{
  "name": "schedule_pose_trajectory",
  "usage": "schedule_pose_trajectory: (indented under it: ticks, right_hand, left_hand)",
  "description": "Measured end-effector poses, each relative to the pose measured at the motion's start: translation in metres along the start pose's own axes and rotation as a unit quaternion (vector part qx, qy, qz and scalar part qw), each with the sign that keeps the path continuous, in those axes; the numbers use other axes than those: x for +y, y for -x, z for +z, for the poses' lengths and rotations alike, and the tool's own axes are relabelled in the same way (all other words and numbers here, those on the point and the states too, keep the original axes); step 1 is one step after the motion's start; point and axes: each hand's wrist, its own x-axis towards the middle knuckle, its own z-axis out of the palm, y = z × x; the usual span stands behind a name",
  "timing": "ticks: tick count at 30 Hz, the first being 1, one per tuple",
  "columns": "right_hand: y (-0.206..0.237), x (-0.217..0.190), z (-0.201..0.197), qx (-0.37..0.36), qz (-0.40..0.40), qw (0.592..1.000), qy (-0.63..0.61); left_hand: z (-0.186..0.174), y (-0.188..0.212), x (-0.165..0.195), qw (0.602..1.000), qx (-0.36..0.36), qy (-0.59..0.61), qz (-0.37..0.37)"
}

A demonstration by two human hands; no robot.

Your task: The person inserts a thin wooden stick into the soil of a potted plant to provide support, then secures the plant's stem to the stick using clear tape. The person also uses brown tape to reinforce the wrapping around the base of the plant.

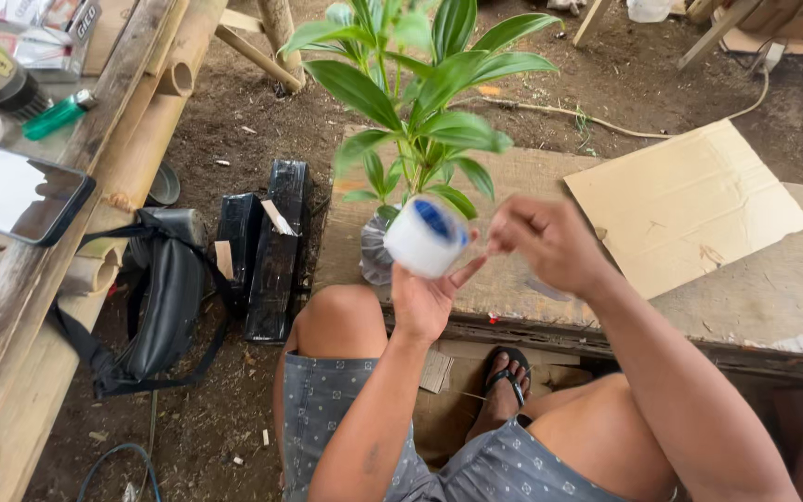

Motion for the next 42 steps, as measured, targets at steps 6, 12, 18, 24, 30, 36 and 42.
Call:
schedule_pose_trajectory:
  ticks: [6,12,18,24,30,36,42]
  right_hand:
    - [-0.005,0.05,-0.02,-0.109,0.146,0.967,0.178]
    - [0.002,0.125,-0.017,-0.245,0.356,0.79,0.434]
    - [0.023,0.133,-0.007,-0.177,0.318,0.867,0.341]
    - [0.031,0.112,0.0,-0.174,0.256,0.885,0.347]
    - [0.034,0.087,0.021,-0.165,0.291,0.884,0.327]
    - [0.043,0.09,0.029,-0.114,0.328,0.879,0.326]
    - [0.033,0.094,0.022,-0.005,0.284,0.934,0.217]
  left_hand:
    - [-0.016,0.01,0.01,0.997,-0.025,0.057,0.046]
    - [-0.031,0.01,0.017,0.991,-0.035,0.13,0.017]
    - [-0.017,0.013,0.02,0.994,-0.044,0.096,-0.019]
    - [-0.002,0.013,0.013,0.992,-0.022,0.127,0.0]
    - [-0.002,0.012,0.018,0.995,-0.011,0.098,0.025]
    - [-0.002,0.01,0.016,0.996,-0.021,0.077,0.046]
    - [-0.014,0.007,0.005,0.996,-0.04,0.032,0.073]
